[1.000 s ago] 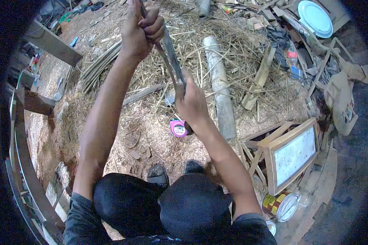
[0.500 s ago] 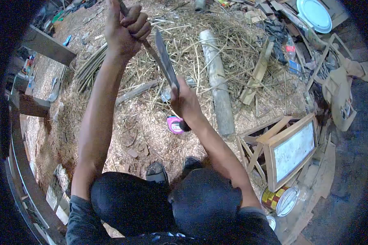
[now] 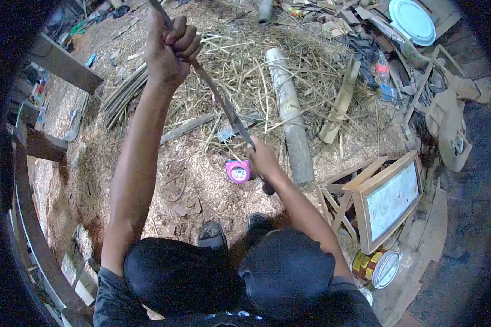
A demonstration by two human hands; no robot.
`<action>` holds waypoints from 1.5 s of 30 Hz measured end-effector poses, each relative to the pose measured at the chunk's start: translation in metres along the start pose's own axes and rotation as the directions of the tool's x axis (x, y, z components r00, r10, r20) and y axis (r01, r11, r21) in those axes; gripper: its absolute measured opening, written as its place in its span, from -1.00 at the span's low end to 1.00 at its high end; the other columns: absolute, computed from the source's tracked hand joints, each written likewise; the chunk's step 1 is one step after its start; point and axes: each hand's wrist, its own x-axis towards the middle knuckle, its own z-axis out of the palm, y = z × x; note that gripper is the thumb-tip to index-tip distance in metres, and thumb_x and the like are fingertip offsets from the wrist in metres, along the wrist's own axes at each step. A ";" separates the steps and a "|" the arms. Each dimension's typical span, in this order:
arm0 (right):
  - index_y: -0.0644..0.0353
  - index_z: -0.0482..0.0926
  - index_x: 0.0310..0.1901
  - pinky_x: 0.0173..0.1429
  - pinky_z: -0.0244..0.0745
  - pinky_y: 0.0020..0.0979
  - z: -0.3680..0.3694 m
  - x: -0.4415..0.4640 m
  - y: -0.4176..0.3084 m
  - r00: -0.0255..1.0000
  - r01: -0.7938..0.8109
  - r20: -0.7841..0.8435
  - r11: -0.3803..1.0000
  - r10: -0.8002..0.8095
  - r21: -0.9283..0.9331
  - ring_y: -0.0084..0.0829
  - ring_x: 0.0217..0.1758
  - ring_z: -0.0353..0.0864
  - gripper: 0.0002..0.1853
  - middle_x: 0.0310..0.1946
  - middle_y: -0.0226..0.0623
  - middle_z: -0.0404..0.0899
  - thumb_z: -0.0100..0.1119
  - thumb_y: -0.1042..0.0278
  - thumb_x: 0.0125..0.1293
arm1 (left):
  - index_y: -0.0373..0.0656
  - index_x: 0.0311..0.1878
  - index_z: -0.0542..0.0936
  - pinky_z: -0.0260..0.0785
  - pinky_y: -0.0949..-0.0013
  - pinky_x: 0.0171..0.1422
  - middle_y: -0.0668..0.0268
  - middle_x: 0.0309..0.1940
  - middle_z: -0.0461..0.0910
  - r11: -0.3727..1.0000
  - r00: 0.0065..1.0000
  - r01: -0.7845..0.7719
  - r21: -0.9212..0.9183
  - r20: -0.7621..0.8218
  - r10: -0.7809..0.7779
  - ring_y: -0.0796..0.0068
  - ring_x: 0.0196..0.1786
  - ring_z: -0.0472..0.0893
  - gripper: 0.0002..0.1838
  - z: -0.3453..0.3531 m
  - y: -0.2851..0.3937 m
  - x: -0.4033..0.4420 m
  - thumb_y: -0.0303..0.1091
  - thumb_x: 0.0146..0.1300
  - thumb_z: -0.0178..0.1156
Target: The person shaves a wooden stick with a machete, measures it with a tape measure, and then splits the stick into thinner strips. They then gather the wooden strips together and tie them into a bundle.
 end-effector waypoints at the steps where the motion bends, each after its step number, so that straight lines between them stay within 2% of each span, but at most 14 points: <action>1: 0.21 0.46 0.11 -0.13 0.45 0.03 0.001 -0.002 -0.005 0.999 0.034 -0.040 0.999 -0.033 0.018 0.19 -0.23 0.60 -0.70 -0.35 0.21 0.57 -0.01 0.37 0.38 | 0.04 -0.55 0.17 -0.14 0.48 -0.56 0.52 -0.66 0.09 0.999 1.000 -0.006 -0.039 -0.002 0.006 0.66 -0.63 0.00 -0.38 0.002 -0.001 0.000 0.32 0.49 -0.21; 4: 0.18 0.44 0.20 -0.19 0.47 -0.07 -0.003 0.003 -0.029 0.977 0.171 -0.138 0.984 -0.163 0.048 0.06 -0.33 0.63 -0.65 -0.43 0.10 0.55 -0.01 0.44 0.39 | -0.03 -0.48 0.27 -0.05 0.52 -0.55 0.51 -0.64 0.13 0.975 0.986 -0.127 0.180 -0.085 0.144 0.68 -0.62 0.07 -0.46 0.014 -0.006 0.002 0.18 0.53 -0.12; 6: 0.17 0.48 0.15 -0.34 0.43 -0.24 -0.018 0.007 -0.073 0.991 -0.111 -0.054 0.974 0.124 0.197 -0.28 -0.49 0.56 -0.71 -0.55 -0.14 0.52 -0.03 0.41 0.44 | -0.09 -0.37 0.41 0.02 0.54 -0.54 0.48 -0.62 0.23 0.990 0.991 -0.105 0.098 -0.077 0.113 0.69 -0.60 0.16 -0.55 0.010 -0.012 0.001 0.07 0.54 -0.02; 14: 0.29 0.40 0.04 -0.56 0.35 -0.31 -0.047 0.019 -0.155 0.808 0.465 -0.458 0.878 -0.370 0.112 -0.35 -0.67 0.51 -0.76 -0.69 -0.23 0.43 -0.19 0.35 0.54 | -0.06 -0.39 0.43 0.00 0.55 -0.46 0.48 -0.59 0.28 0.985 0.956 -0.070 0.157 -0.273 0.112 0.67 -0.56 0.21 -0.57 0.029 -0.019 -0.015 0.07 0.49 0.08; 17: 0.31 0.40 0.03 -0.55 0.35 -0.29 -0.042 0.021 -0.127 0.997 0.075 -0.050 0.934 -0.061 0.350 -0.33 -0.62 0.55 -0.77 -0.66 -0.19 0.45 -0.17 0.36 0.54 | -0.01 -0.47 0.32 -0.05 0.51 -0.47 0.50 -0.63 0.17 0.976 0.953 -0.102 0.195 -0.264 0.152 0.66 -0.57 0.14 -0.51 0.033 -0.010 -0.020 0.11 0.49 0.05; 22: 0.29 0.43 0.00 -0.46 0.42 -0.13 -0.034 0.015 -0.117 0.931 0.311 -0.267 0.924 -0.249 0.222 -0.16 -0.59 0.57 -0.69 -0.64 -0.12 0.46 -0.20 0.21 0.57 | 0.01 -0.52 0.24 -0.09 0.43 -0.47 0.50 -0.66 0.10 0.979 0.970 -0.112 0.173 -0.196 0.146 0.63 -0.59 0.07 -0.46 0.033 -0.012 -0.020 0.16 0.51 -0.04; 24: 0.18 0.47 -0.09 -0.61 0.26 -0.40 -0.003 0.026 -0.064 0.951 0.256 -0.219 0.952 -0.218 0.166 -0.55 -0.70 0.36 -0.69 -0.62 -0.38 0.44 -0.15 0.11 0.56 | 0.02 -0.52 0.24 -0.10 0.42 -0.48 0.50 -0.67 0.09 0.968 0.964 -0.125 0.220 -0.205 0.171 0.61 -0.60 0.07 -0.47 0.032 -0.012 -0.018 0.16 0.52 -0.04; 25: 0.21 0.47 -0.15 -0.55 0.30 -0.37 -0.003 0.027 -0.047 0.955 -0.298 0.211 0.674 0.210 0.676 -0.49 -0.63 0.43 -0.70 -0.61 -0.32 0.45 -0.10 0.13 0.54 | 0.02 -0.52 0.24 -0.10 0.42 -0.47 0.50 -0.67 0.09 0.966 0.958 -0.127 0.224 -0.226 0.178 0.61 -0.60 0.08 -0.47 0.032 -0.011 -0.018 0.15 0.52 -0.04; 26: 0.21 0.47 -0.15 -0.55 0.30 -0.37 0.007 0.025 -0.030 0.957 -0.291 0.205 0.676 0.207 0.677 -0.49 -0.63 0.43 -0.70 -0.61 -0.32 0.45 -0.10 0.13 0.54 | 0.02 -0.52 0.24 -0.11 0.42 -0.47 0.50 -0.67 0.09 0.966 0.952 -0.124 0.227 -0.246 0.180 0.61 -0.60 0.08 -0.47 0.031 -0.012 -0.019 0.15 0.52 -0.04; 29: 0.25 0.39 -0.29 -0.48 0.33 -0.15 0.019 0.020 -0.004 0.990 0.083 -0.133 0.928 -0.036 0.362 -0.19 -0.63 0.45 -0.89 -0.68 -0.14 0.32 0.11 0.45 0.34 | 0.02 -0.52 0.23 -0.09 0.44 -0.47 0.50 -0.67 0.11 0.972 0.960 -0.144 0.187 -0.213 0.183 0.62 -0.60 0.09 -0.48 0.023 -0.014 -0.014 0.13 0.52 -0.03; 33: 0.20 0.45 -0.02 -0.37 0.40 -0.01 0.024 0.011 0.024 0.968 0.243 -0.053 0.969 -0.245 -0.046 0.19 -0.46 0.52 -0.80 -0.57 0.12 0.47 0.00 0.46 0.35 | -0.03 -0.46 0.31 -0.02 0.47 -0.48 0.49 -0.65 0.16 0.984 0.963 -0.096 0.152 -0.236 0.131 0.65 -0.61 0.10 -0.50 0.023 -0.011 -0.014 0.11 0.53 -0.03; 36: 0.14 0.44 0.19 -0.29 0.44 0.02 0.023 0.001 0.021 0.997 0.069 -0.024 0.995 -0.072 -0.077 0.18 -0.37 0.59 -0.62 -0.49 0.14 0.55 -0.03 0.47 0.34 | -0.18 -0.26 0.47 0.25 0.47 -0.40 0.39 -0.57 0.36 0.981 0.989 -0.022 0.193 -0.137 0.049 0.60 -0.54 0.33 -0.48 0.002 -0.013 -0.017 0.12 0.56 -0.14; 39: 0.10 0.49 0.21 -0.21 0.50 -0.02 0.022 -0.004 0.026 0.999 0.034 -0.030 0.999 -0.034 0.019 0.14 -0.30 0.64 -0.60 -0.39 0.19 0.60 0.00 0.45 0.34 | -0.35 0.15 0.48 0.51 0.19 0.12 0.12 -0.16 0.60 0.907 0.993 -0.053 0.418 -0.071 0.091 0.29 -0.06 0.62 -0.30 -0.002 -0.032 -0.035 0.14 0.58 -0.40; 45: 0.28 0.54 0.14 0.00 0.53 -0.04 -0.008 -0.027 -0.019 0.975 -0.123 -0.193 0.991 0.110 -0.058 0.11 -0.08 0.67 -0.67 -0.20 0.17 0.65 -0.01 0.37 0.43 | -0.21 0.24 0.51 0.50 0.29 0.12 0.19 -0.07 0.65 0.774 0.996 0.087 0.627 -0.063 -0.061 0.36 0.04 0.63 -0.50 -0.023 -0.100 -0.099 -0.05 0.62 -0.27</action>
